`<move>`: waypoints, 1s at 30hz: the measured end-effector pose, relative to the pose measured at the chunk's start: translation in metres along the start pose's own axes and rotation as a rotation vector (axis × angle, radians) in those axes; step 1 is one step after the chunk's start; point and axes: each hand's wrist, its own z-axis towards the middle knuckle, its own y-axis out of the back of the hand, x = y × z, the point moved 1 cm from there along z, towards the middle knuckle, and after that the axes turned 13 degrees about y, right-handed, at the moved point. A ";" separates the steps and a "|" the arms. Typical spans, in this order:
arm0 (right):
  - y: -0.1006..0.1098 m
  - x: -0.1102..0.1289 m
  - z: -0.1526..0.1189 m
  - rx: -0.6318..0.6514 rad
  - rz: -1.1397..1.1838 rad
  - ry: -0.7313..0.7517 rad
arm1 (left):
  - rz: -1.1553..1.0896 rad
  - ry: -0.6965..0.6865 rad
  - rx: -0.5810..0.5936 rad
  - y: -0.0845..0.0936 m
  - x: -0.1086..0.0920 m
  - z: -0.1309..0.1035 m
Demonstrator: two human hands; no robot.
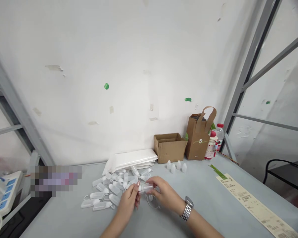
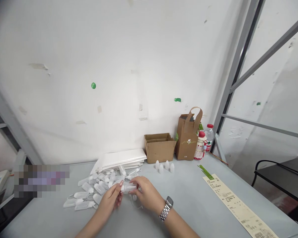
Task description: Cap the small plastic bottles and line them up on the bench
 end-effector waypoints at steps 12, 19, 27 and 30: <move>0.013 -0.013 0.001 -0.042 -0.532 0.053 | 0.642 -0.170 -0.169 0.004 -0.002 -0.007; 0.016 -0.017 0.000 -0.034 -0.527 -0.056 | 1.074 -0.208 -0.153 0.002 -0.003 -0.011; 0.014 -0.017 0.001 0.034 -0.494 0.035 | 0.945 -0.158 -0.238 0.007 -0.009 -0.015; 0.013 -0.011 0.001 0.037 -0.466 0.092 | 0.831 -0.166 -0.313 0.011 -0.012 -0.017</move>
